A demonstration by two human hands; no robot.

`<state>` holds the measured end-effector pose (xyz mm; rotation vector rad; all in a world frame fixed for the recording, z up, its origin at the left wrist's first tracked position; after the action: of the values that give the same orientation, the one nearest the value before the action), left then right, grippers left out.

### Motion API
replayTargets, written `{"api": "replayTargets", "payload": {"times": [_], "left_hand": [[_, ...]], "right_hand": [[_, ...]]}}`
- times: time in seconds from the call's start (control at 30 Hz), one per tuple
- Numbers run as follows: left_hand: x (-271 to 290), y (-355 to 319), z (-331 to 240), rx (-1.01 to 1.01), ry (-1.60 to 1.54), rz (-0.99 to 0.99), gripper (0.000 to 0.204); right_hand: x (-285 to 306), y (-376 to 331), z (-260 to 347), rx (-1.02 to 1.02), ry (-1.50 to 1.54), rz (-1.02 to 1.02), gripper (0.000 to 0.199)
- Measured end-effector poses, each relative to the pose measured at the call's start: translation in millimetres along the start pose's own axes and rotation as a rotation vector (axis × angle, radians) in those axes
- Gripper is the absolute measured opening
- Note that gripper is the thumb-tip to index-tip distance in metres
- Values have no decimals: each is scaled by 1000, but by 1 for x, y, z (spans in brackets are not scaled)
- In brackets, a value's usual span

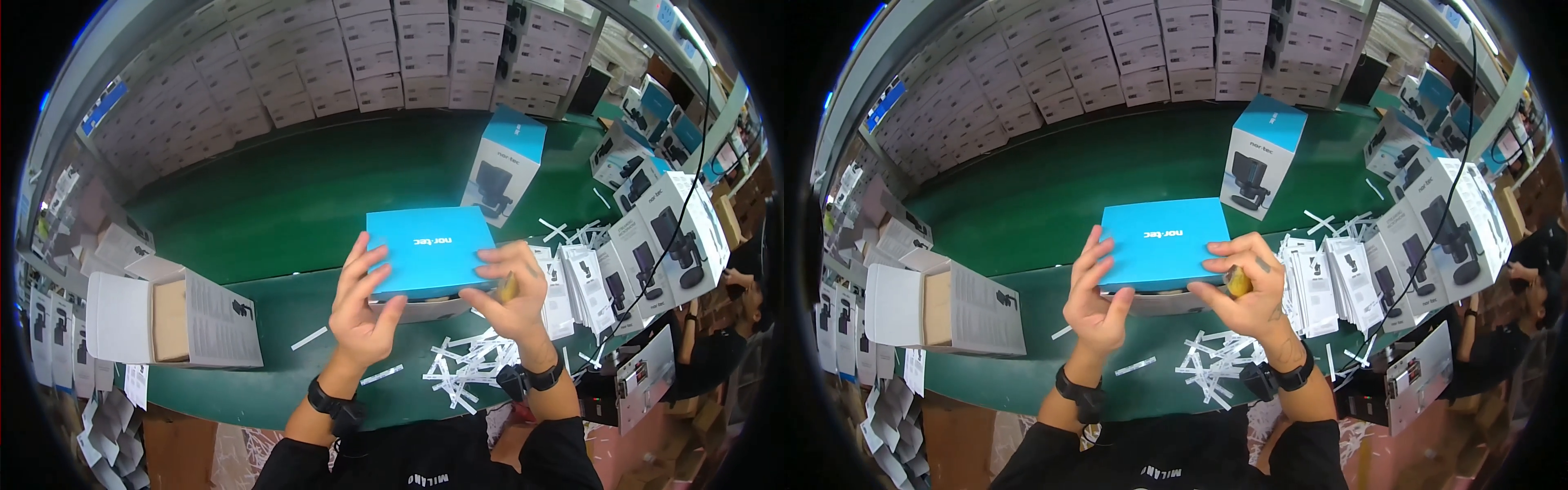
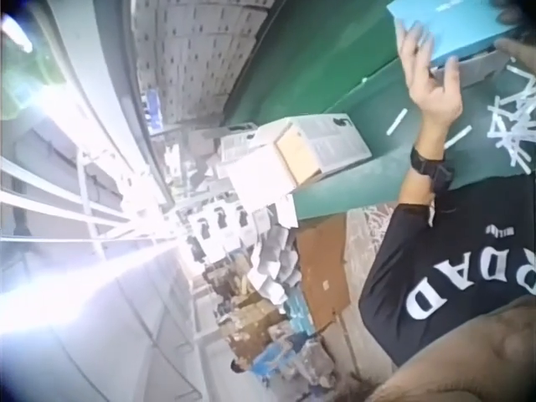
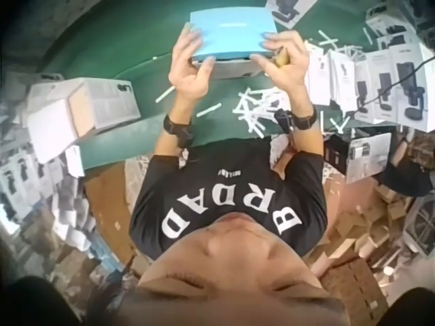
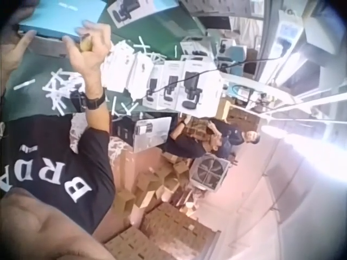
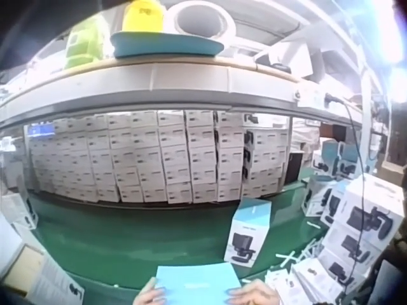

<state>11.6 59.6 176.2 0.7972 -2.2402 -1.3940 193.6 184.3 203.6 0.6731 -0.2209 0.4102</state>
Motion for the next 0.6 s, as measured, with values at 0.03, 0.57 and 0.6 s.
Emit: {"api": "replayTargets", "payload": {"times": [0.03, 0.57, 0.6], "left_hand": [[2, -4, 2, -6, -14, -36, 37], [-29, -5, -4, -259, 275, 283, 44], [-22, -7, -4, -262, 298, 305, 39]], "right_hand": [[-1, -4, 0, 28, 18, 5, 28], [-6, -45, -14, 404, -133, -97, 42], [-11, -37, -8, 354, -101, -73, 38]]}}
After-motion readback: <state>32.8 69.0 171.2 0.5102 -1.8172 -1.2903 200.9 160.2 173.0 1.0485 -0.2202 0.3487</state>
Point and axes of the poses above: each hand's wrist, its own y-axis towards the middle knuckle, its own x-axis out of the back of the hand, z = x × y, the point moved 9 cm from there along y, towards the middle knuckle, and after that the axes turned 14 degrees about -x, right-handed, at the moved point
